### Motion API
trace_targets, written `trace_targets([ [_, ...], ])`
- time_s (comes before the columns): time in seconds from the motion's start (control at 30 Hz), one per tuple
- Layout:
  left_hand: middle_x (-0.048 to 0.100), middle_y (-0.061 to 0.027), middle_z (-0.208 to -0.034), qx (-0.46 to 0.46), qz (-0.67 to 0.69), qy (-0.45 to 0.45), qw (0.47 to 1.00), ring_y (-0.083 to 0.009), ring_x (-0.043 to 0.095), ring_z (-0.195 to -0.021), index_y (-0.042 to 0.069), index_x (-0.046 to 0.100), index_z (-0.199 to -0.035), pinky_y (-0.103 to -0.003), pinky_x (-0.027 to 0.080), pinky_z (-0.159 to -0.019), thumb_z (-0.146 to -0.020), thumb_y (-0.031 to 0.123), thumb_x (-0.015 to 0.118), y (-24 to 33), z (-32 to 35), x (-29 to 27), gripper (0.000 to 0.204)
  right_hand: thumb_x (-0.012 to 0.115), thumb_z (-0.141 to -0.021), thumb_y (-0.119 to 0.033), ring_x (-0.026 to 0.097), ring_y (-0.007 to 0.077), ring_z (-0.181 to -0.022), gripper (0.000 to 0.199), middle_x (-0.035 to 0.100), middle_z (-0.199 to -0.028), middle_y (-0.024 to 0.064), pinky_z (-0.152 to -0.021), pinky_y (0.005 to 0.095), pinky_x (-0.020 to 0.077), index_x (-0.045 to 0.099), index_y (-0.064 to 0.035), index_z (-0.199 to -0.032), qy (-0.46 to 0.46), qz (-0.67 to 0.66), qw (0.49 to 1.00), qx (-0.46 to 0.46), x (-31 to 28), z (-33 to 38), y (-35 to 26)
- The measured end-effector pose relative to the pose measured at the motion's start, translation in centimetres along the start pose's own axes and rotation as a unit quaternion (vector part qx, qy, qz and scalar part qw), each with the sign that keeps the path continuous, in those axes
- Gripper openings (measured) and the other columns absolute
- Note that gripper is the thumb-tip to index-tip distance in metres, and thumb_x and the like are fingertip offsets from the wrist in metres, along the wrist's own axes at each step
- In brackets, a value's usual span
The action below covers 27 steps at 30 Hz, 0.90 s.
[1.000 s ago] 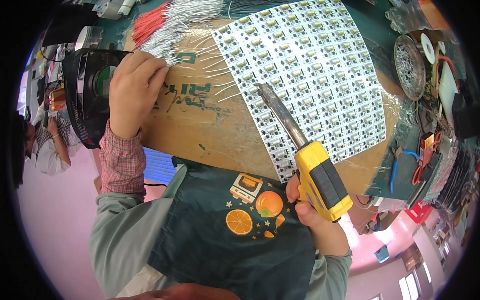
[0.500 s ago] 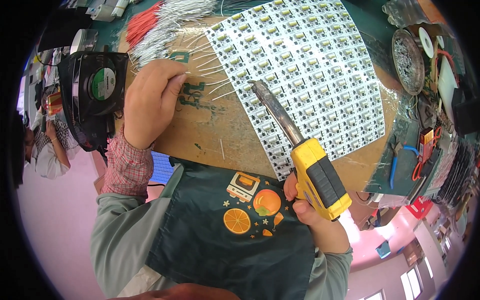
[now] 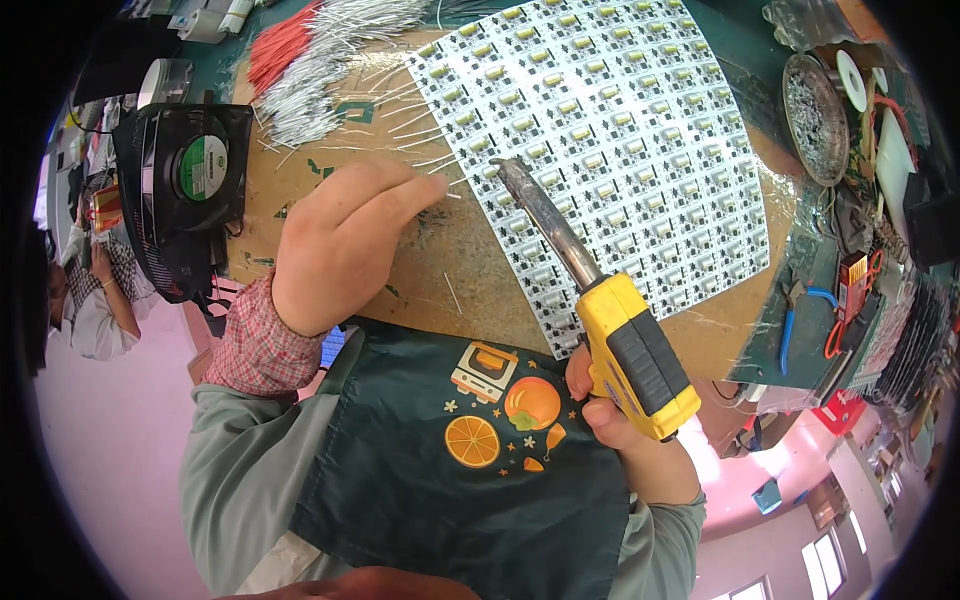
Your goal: The person solders wires onto an LED panel or circuit board using a soldering iron.
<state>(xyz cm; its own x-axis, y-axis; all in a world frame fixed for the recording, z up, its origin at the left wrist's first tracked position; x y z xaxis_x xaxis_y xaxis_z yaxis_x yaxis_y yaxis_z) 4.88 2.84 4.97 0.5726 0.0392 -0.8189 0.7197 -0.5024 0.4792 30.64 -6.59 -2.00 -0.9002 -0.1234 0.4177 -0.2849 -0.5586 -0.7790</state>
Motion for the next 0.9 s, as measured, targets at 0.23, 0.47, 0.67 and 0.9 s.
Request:
trace_targets([
  [0.23,0.069,-0.0095,-0.097,-0.040,-0.130,0.046,0.990,-0.0284,0.068,-0.088,0.005,0.071,-0.104,-0.036,0.054,-0.075,-0.088,-0.001,0.065,-2.9,0.2,-0.9,0.018,0.089,-0.070,-0.052,0.049,0.0141,-0.066,0.097,0.047,-0.076,-0.0007,-0.057,0.0276,0.0403,0.043,-0.0085,-0.143,-0.005,0.000,1.000,-0.002,-0.2,0.1,0.1],
  [0.47,0.067,-0.0095,-0.097,-0.093,-0.119,0.049,0.987,-0.0304,0.066,-0.087,0.007,0.069,-0.100,-0.037,0.056,-0.076,-0.084,0.000,0.066,-4.2,0.6,-2.1,0.018,0.089,-0.069,-0.051,0.049,0.0147,-0.066,0.097,0.048,-0.076,0.0001,-0.056,0.0274,0.0403,0.045,-0.0084,-0.143,-0.002,0.006,1.000,0.000,-0.1,0.0,-0.1],
  [0.67,0.064,-0.0094,-0.096,0.004,-0.062,0.039,0.997,-0.0286,0.064,-0.087,0.006,0.069,-0.099,-0.038,0.054,-0.076,-0.074,-0.001,0.066,-1.2,0.7,-0.8,0.027,0.090,-0.069,-0.053,0.048,0.0138,-0.069,0.098,0.048,-0.078,-0.0006,-0.059,0.0270,0.0397,0.045,-0.0079,-0.143,-0.007,0.006,1.000,0.013,0.1,0.3,-0.2],
  [0.9,0.061,-0.0064,-0.083,0.048,-0.026,0.030,0.998,-0.0237,0.060,-0.071,0.004,0.072,-0.099,-0.034,0.049,-0.063,-0.073,0.000,0.073,-0.3,1.1,2.0,0.026,0.091,-0.067,-0.052,0.048,0.0127,-0.072,0.099,0.048,-0.079,-0.0006,-0.061,0.0276,0.0397,0.044,-0.0078,-0.142,-0.006,0.041,0.999,0.014,-1.1,1.0,0.4],
])
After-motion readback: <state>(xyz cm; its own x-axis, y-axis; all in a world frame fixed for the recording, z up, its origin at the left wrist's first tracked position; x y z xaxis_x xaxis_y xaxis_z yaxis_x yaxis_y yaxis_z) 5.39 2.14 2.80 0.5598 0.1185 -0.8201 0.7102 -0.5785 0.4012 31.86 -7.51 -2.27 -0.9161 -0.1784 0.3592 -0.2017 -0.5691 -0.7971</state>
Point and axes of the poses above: each hand's wrist, its own z-axis away from the middle knuckle, its own x-axis out of the palm, y = z × x, the point moved 6 cm from there along -z, towards the middle knuckle
